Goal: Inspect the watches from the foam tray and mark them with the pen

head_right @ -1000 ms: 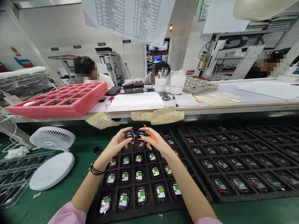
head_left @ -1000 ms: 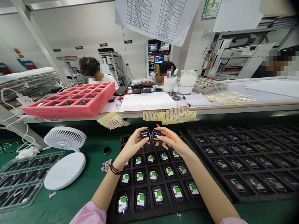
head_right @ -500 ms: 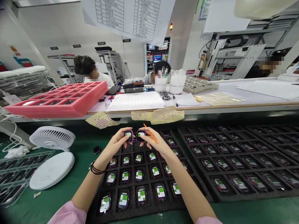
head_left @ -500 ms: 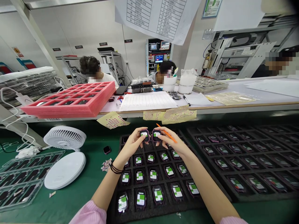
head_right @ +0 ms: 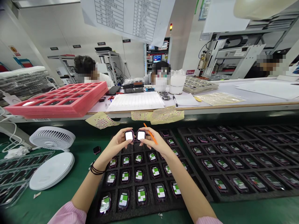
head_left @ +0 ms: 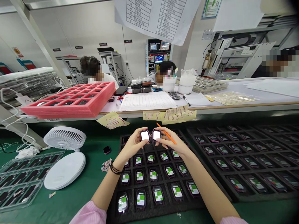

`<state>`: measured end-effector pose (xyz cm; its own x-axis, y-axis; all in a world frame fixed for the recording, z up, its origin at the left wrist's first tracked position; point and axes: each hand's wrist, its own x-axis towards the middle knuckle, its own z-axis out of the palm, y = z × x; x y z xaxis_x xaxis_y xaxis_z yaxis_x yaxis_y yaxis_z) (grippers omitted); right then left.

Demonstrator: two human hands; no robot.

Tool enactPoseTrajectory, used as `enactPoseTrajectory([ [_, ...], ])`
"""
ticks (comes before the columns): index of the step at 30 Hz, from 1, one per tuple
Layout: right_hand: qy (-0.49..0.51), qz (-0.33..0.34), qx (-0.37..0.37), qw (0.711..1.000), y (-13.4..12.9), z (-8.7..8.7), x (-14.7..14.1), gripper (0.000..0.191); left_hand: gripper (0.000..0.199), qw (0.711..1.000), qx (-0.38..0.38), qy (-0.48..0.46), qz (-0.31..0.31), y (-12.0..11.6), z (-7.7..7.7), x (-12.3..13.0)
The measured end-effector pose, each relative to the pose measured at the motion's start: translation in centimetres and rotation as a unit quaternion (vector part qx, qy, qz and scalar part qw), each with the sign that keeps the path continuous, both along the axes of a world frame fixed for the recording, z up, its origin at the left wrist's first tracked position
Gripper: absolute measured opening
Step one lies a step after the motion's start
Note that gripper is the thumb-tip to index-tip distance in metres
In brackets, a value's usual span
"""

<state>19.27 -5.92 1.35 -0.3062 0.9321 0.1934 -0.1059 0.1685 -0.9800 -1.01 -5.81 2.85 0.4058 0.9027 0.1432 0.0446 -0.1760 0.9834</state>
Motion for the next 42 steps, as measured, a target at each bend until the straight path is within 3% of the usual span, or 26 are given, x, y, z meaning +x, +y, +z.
enactPoseTrajectory([
  [15,-0.003,-0.102,-0.012,0.995,0.02,0.06,-0.55,0.024,0.035,0.999,-0.003,0.033,0.034,0.12,0.27,0.21],
  [26,-0.005,-0.049,0.007,0.999,-0.29,0.29,-0.22,0.033,0.042,1.0,0.002,0.005,0.0,0.28,0.04,0.17],
  [42,-0.001,-0.06,-0.002,0.998,-0.04,0.18,-0.28,0.029,0.035,1.0,-0.012,0.008,0.012,0.5,0.02,0.15],
])
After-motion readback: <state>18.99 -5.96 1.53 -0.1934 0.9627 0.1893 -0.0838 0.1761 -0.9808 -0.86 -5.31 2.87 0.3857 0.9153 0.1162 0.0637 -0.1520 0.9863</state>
